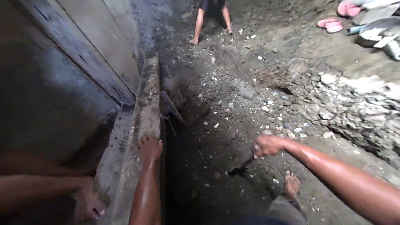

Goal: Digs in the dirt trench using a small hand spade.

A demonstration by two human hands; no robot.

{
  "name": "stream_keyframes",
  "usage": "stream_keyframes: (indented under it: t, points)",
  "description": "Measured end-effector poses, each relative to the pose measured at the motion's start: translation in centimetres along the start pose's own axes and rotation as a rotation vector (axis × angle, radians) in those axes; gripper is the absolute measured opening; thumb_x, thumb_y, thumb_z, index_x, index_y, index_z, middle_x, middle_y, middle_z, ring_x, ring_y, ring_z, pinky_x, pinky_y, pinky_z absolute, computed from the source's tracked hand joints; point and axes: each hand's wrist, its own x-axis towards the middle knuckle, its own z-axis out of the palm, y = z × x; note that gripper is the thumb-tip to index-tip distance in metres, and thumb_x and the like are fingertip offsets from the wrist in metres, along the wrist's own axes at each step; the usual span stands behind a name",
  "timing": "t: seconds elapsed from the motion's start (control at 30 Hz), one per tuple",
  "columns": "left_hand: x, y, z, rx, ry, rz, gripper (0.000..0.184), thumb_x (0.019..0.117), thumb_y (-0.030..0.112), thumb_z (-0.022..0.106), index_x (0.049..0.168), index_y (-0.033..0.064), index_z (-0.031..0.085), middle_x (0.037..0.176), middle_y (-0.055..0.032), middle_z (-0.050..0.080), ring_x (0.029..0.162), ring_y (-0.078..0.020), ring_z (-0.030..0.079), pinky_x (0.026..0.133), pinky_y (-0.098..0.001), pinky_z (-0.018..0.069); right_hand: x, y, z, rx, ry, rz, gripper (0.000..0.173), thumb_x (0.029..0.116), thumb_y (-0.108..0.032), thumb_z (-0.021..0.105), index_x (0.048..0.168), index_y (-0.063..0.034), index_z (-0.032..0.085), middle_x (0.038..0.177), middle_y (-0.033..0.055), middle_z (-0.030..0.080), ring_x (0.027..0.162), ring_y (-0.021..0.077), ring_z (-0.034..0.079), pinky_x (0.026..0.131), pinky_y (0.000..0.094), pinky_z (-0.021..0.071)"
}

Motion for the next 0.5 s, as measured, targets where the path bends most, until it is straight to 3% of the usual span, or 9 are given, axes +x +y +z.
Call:
stream_keyframes:
  t: [0.1, 0.23, 0.3, 0.4, 0.5]
  points:
    - [-0.3, 0.1, 0.1, -0.036, 0.02, 0.006, 0.067, 0.0943, 0.054, 0.062, 0.147, 0.0125, 0.055, 0.151, -0.0252, 0.048, 0.142, -0.0497, 0.04, 0.11, -0.0741, 0.0316, -4.4, -1.2, 4.6, -0.028, 0.004, 0.034, 0.05, 0.09, -0.053, 0.074, 0.114, -0.0095, 0.072, 0.101, 0.0187, 0.072, 0.1, 0.0405, 0.069, 0.089, 0.0676, 0.0519]
    - [-0.3, -0.1, 0.1, -0.029, 0.032, 0.008, 0.067, 0.0951, 0.053, 0.061, 0.147, 0.0117, 0.054, 0.15, -0.0254, 0.048, 0.142, -0.0497, 0.04, 0.11, -0.0732, 0.0321, -6.5, -0.1, 8.6, -0.003, 0.017, 0.006, 0.044, 0.0879, -0.053, 0.076, 0.11, -0.0147, 0.073, 0.097, 0.013, 0.073, 0.096, 0.0354, 0.07, 0.086, 0.0636, 0.0535]
    - [-0.5, 0.1, 0.0, -0.027, 0.016, -0.002, 0.066, 0.0958, 0.053, 0.061, 0.146, 0.0107, 0.054, 0.151, -0.0251, 0.048, 0.142, -0.0491, 0.039, 0.111, -0.0723, 0.0313, -6.7, 3.1, 6.9, 0.103, 0.173, 0.022, 0.042, 0.0875, -0.046, 0.08, 0.11, -0.011, 0.074, 0.094, 0.0153, 0.074, 0.092, 0.0355, 0.071, 0.085, 0.0641, 0.0547]
    - [-0.7, 0.1, 0.2, -0.03, 0.009, 0.001, 0.065, 0.0963, 0.052, 0.061, 0.148, 0.0137, 0.054, 0.151, -0.0244, 0.048, 0.142, -0.0484, 0.04, 0.11, -0.0721, 0.0322, -7.7, 7.8, 1.7, 0.282, 0.511, 0.141, 0.037, 0.0939, -0.034, 0.076, 0.11, -0.0013, 0.07, 0.093, 0.0214, 0.069, 0.088, 0.038, 0.068, 0.084, 0.0634, 0.0531]
    - [-0.3, -0.1, 0.1, -0.016, 0.023, -0.007, 0.065, 0.0958, 0.053, 0.061, 0.148, 0.0148, 0.054, 0.149, -0.0231, 0.05, 0.141, -0.0474, 0.042, 0.109, -0.071, 0.0336, -10.3, 10.4, -4.6, 0.272, 0.767, 0.232, 0.037, 0.0964, -0.031, 0.074, 0.11, 0.0025, 0.067, 0.091, 0.0266, 0.067, 0.084, 0.0424, 0.066, 0.08, 0.0667, 0.0509]
